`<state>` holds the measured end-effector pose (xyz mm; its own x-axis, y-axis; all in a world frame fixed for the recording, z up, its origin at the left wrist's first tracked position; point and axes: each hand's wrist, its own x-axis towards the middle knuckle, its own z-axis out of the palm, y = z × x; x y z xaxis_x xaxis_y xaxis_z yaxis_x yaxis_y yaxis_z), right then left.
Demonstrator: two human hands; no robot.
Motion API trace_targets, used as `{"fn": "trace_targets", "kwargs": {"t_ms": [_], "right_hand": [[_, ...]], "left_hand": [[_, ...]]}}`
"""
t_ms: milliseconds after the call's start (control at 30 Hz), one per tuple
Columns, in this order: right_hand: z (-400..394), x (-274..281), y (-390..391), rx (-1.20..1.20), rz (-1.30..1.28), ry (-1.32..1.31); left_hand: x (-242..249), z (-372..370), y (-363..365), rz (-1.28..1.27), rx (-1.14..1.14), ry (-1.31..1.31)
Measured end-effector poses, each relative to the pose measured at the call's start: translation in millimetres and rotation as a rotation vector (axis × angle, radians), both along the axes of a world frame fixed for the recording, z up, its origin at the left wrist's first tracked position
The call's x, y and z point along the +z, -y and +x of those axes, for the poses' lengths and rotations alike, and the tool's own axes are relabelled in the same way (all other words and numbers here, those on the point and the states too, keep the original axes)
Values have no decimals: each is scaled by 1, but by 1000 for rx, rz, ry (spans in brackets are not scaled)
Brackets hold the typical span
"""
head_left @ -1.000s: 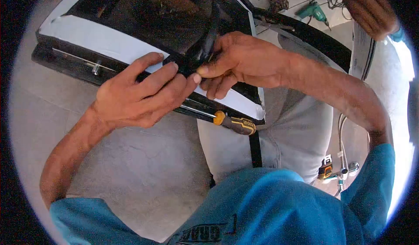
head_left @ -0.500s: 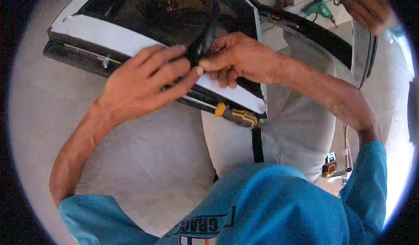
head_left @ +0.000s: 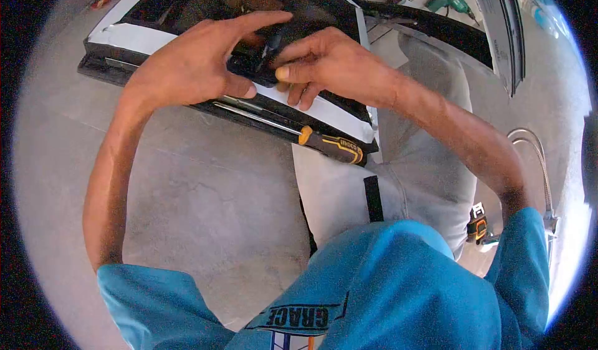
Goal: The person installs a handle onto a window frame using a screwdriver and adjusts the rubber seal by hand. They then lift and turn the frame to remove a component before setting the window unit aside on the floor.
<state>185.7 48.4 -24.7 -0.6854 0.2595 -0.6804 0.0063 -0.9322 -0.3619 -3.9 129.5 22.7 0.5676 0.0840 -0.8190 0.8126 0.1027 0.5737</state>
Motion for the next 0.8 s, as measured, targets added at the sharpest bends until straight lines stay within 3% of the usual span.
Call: {"fn": "trace_targets", "kwargs": {"t_ms": [33,100,167,300,400,467,500,533,633,667,733,800], "right_hand": [[1,0,1,0,-1,1],[0,2,-4,146,272,75],[-4,6,-10,186,284,108],[-11,8,-4,144,304,186],[-8,10,1,126,253,232],[-2,9,6,39,139,200],[3,8,6,-48,28,173],[10,7,7,-42,30,173],[26,15,-7,-134,-149,79],[32,16,-9,-129,-152,85],[41,21,-13,-223,-234,39],[48,27,-16,-193,-191,44]], "left_hand": [[0,-1,3,52,-12,31],[-1,-2,1,109,-26,64],[2,-4,-2,14,106,27],[4,-7,-1,23,106,21],[5,-9,3,100,119,15],[3,-7,-5,98,292,-113],[0,-5,-3,329,316,-95],[2,-1,-1,330,322,-95],[22,33,6,562,899,-293],[25,43,17,555,905,-293],[35,61,35,507,1194,-447],[38,80,54,405,1289,-402]]}}
